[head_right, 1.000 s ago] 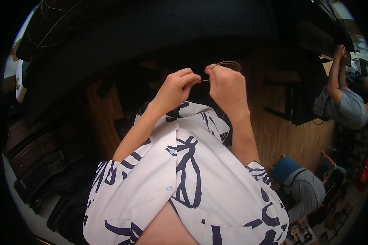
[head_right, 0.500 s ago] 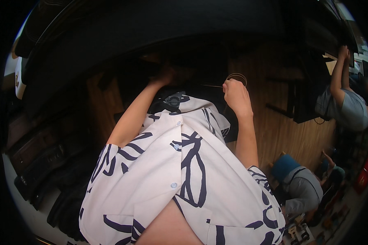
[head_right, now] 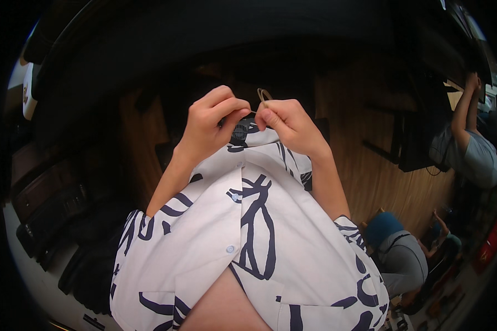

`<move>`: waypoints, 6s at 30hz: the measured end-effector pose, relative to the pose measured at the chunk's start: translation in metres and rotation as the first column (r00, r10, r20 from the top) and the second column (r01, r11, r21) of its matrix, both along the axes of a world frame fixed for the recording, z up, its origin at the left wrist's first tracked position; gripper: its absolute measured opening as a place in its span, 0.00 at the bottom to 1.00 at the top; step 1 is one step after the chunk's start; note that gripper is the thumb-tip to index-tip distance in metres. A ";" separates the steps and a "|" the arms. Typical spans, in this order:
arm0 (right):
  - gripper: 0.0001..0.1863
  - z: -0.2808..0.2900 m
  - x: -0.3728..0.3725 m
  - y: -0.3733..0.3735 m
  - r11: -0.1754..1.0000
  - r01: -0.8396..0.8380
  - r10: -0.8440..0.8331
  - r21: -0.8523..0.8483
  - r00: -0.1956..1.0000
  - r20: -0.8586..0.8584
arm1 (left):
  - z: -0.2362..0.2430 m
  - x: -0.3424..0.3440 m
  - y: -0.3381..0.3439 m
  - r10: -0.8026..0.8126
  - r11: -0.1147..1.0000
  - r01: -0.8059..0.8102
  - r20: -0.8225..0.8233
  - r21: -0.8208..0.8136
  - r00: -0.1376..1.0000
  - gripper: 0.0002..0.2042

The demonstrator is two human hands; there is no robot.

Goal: The person manipulates a thin metal wire by hand, bending and twisting it into a circular loop. They repeatedly adjust the shape of the loop and place it on a black piano surface before picking it up again to continue refining the form.

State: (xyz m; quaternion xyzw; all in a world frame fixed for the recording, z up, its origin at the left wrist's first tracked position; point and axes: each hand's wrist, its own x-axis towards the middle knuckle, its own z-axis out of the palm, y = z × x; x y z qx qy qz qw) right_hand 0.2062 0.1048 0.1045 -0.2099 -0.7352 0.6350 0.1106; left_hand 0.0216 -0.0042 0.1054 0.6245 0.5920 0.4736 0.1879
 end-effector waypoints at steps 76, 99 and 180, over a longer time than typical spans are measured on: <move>0.20 0.020 -0.027 -0.019 0.958 -0.027 0.079 0.286 0.982 -0.171 | 0.024 -0.020 -0.007 -0.127 0.990 0.082 0.491 0.111 0.862 0.03; 0.20 0.013 -0.016 -0.014 0.964 0.264 -0.198 0.035 0.799 -0.568 | 0.021 0.019 0.000 0.001 0.974 -0.057 0.247 0.220 0.969 0.10; 0.26 0.007 -0.042 -0.028 0.920 0.384 -0.361 -0.072 0.764 -0.535 | 0.006 0.022 -0.006 -0.022 0.992 -0.099 0.901 0.071 0.433 0.07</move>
